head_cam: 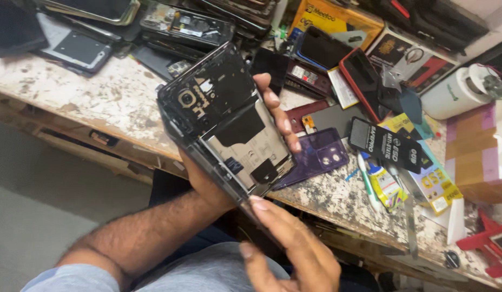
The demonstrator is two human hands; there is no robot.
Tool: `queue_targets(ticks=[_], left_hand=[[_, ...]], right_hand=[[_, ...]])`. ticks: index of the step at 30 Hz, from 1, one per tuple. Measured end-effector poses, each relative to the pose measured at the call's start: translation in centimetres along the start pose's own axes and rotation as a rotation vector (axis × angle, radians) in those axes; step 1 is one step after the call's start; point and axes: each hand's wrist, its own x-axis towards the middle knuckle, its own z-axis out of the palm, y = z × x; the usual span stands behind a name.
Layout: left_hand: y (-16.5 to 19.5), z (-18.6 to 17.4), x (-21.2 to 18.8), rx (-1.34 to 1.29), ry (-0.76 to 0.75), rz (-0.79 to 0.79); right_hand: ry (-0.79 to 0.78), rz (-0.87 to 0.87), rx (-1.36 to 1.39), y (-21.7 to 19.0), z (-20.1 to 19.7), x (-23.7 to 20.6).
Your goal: The person handles multiple smartphones, including a Vivo model, on a cluttered workbench. They attach a back cover to a phone, wrap another phone with green rubber bands, and use a screwdriver to work on the internal components of a disassembled phone.
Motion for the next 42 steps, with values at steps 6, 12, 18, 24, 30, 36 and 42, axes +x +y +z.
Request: queue_targets(ticks=[6, 12, 18, 24, 30, 36, 42], left_hand=[[-0.3, -0.6, 1.5, -0.071, -0.096, 0.044], [-1.4, -1.6, 3.5, -0.082, -0.199, 0.126], [-1.0, -1.7, 3.6, 0.016, -0.202, 0.155], [-0.2, -1.9, 3.4, -0.012, -0.228, 0.123], [0.8, -1.6, 2.4, -0.020, -0.181, 0.042], [1.7, -0.6, 0.6, -0.057, -0.071, -0.058], [1.4, -1.5, 2.1, 0.002, -0.180, -0.008]], right_hand=[[0.115, 0.061, 0.017, -0.2, 0.3, -0.3], [0.077, 0.100, 0.026, -0.5, 0.0, -0.3], [0.067, 0.060, 0.116, 0.0, -0.3, -0.4], [0.079, 0.069, 0.168, 0.2, 0.1, -0.5], [0.084, 0.075, 0.119, -0.3, 0.1, -0.3], [0.063, 0.101, 0.069, -0.7, -0.2, -0.1], [0.003, 0.022, 0.098, -0.1, -0.6, 0.1]])
